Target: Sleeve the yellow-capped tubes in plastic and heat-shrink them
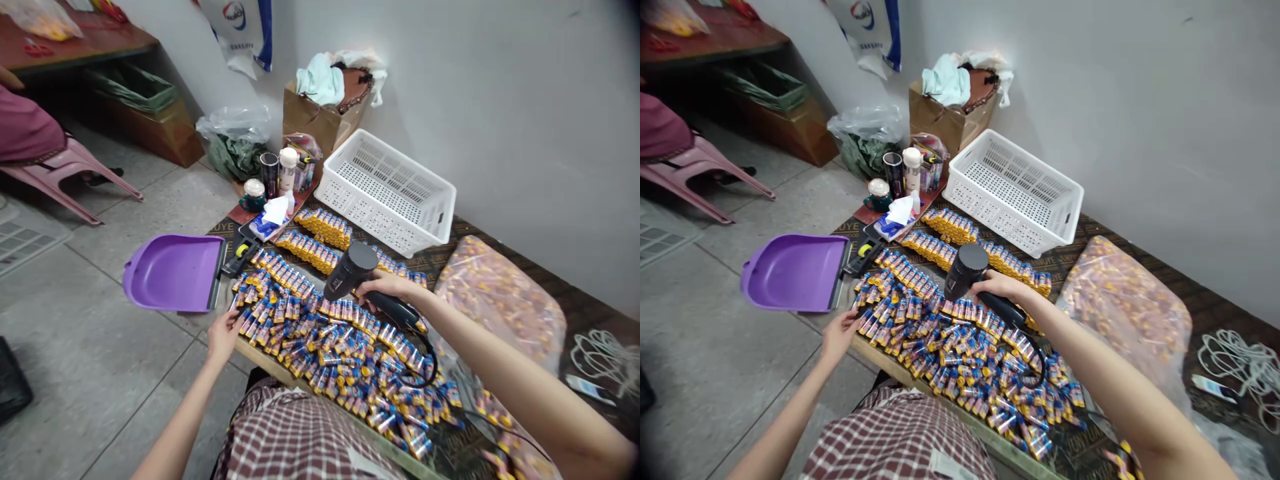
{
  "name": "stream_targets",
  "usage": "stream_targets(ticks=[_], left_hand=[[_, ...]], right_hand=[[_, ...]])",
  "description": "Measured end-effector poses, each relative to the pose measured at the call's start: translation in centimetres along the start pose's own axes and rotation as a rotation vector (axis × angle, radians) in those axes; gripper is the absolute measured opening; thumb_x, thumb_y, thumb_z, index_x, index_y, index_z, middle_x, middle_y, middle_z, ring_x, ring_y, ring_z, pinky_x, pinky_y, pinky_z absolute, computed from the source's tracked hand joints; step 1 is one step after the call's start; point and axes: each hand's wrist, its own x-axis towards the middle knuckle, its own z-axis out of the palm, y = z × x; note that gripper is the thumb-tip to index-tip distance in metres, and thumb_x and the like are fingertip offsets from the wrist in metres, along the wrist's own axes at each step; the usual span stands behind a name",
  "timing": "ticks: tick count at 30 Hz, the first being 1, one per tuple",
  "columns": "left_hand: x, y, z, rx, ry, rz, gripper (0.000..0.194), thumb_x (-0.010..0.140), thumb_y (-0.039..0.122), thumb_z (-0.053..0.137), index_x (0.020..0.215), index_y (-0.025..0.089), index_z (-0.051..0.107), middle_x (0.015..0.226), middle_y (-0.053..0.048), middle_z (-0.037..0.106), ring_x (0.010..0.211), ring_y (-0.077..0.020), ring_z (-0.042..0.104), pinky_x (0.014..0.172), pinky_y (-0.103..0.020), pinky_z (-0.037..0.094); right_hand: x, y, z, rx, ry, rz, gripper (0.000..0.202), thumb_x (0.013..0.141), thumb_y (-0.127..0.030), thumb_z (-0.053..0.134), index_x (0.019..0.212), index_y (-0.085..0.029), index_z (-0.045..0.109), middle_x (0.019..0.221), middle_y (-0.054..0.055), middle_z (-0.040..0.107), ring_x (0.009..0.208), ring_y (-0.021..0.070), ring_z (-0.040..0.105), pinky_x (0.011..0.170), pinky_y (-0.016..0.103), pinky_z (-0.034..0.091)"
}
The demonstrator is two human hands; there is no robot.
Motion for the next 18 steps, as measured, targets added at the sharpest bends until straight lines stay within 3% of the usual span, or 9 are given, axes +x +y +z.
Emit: stream_targets(ticks=[8,18], left_hand=[[-7.1,-2.9,0.1,0.070,-0.016,-0.072,0.038,0.064,0.042,0.048,0.087,0.016,0.062,0.089,-0.013,0.071,0.079,-0.0264,0.067,0.075,-0.038,0.051],[-14.4,-1.5,2.9,0.183,-0.143,-0.071,0.045,0.061,0.048,0.046,0.088,0.016,0.062,0.085,-0.014,0.072,0.084,-0.0296,0.067,0.077,-0.040,0.050]], right_hand=[[-4.8,7.2,-3.3,0.049,0.083,-0.007,0.012,0.062,-0.023,0.065,0.067,-0.015,0.059,0.059,0.004,0.069,0.041,0.0137,0.058,0.040,0.022,0.048],[-12.7,21.1,-6.5,0.227,0.271,-0.100,0.017,0.063,-0.026,0.066,0.074,-0.014,0.060,0.062,0.005,0.069,0.042,0.0145,0.058,0.041,0.024,0.047]])
